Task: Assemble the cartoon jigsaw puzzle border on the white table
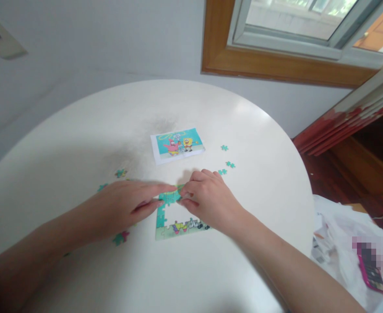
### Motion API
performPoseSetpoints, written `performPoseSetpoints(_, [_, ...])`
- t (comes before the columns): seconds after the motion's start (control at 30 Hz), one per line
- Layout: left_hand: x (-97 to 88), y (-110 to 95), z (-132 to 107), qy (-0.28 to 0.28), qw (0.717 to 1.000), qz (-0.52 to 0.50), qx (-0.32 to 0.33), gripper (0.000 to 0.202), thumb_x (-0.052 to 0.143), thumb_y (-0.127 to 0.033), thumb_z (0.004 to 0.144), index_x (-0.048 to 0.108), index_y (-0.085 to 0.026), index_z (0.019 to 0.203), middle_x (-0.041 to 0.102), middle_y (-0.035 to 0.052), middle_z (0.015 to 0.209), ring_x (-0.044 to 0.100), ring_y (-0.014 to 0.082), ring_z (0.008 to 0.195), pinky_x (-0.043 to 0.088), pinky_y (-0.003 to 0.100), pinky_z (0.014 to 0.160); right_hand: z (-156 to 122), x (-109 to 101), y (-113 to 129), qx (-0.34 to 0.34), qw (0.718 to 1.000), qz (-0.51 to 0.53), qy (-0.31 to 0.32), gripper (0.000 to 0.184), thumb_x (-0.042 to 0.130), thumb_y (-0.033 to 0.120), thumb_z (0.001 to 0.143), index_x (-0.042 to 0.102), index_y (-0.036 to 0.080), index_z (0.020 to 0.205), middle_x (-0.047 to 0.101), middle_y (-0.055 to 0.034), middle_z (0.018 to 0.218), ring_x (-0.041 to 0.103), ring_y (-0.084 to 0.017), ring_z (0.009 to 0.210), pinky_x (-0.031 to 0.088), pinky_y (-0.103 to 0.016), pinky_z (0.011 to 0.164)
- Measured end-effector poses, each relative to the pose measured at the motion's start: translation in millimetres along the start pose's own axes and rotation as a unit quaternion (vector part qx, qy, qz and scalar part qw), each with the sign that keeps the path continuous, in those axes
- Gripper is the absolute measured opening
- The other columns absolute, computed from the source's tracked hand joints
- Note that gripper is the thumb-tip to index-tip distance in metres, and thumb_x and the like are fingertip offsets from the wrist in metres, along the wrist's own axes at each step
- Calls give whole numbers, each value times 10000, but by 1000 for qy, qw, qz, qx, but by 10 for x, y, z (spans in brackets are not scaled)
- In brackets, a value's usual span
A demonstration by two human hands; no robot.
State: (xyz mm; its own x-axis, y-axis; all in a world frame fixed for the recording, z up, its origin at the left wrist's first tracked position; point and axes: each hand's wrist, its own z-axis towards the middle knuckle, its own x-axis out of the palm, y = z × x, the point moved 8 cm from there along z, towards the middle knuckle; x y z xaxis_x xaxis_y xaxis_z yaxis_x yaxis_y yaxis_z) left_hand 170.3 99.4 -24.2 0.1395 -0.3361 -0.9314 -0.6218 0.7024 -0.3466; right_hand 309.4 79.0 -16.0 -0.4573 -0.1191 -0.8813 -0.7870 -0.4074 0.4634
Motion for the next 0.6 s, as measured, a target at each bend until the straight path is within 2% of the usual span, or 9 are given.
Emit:
performPoseSetpoints(0.13, [4, 6, -9, -1, 1000, 2, -1, 410, 438, -245, 938, 628, -272, 1301, 759, 35, 1153, 720, 255, 986, 539, 361, 849, -23, -75, -39, 1, 1000, 15, -10, 69, 705, 273, 873, 748, 221, 886, 664, -44, 870, 582, -200, 864, 406, -341, 785])
performPoseSetpoints(0.23, [8, 12, -13, -1, 1000, 10, -4, 419, 428, -257, 944, 623, -271, 1315, 762, 40, 1151, 722, 254, 979, 543, 364, 846, -62, -193, -89, -1, 999, 32, -12, 109, 688, 281, 893, 748, 214, 832, 670, -37, 808, 592, -183, 821, 418, -326, 765])
performPoseSetpoints(0.43, [19, 33, -16, -5, 1000, 7, -2, 420, 443, -243, 940, 621, -288, 1317, 762, 34, 1150, 725, 263, 984, 556, 396, 840, -158, -323, -27, -68, 993, 74, 64, 166, 616, 185, 936, 771, 218, 887, 650, -4, 711, 578, -130, 692, 438, -293, 742])
performPoseSetpoints(0.6, [22, 39, -10, -7, 1000, 4, 1, 415, 456, -236, 943, 617, -298, 1320, 757, 36, 1166, 723, 253, 988, 560, 398, 849, -185, -338, -63, -61, 992, 78, 76, 197, 591, 171, 944, 773, 227, 894, 668, 5, 711, 578, -125, 683, 442, -305, 765])
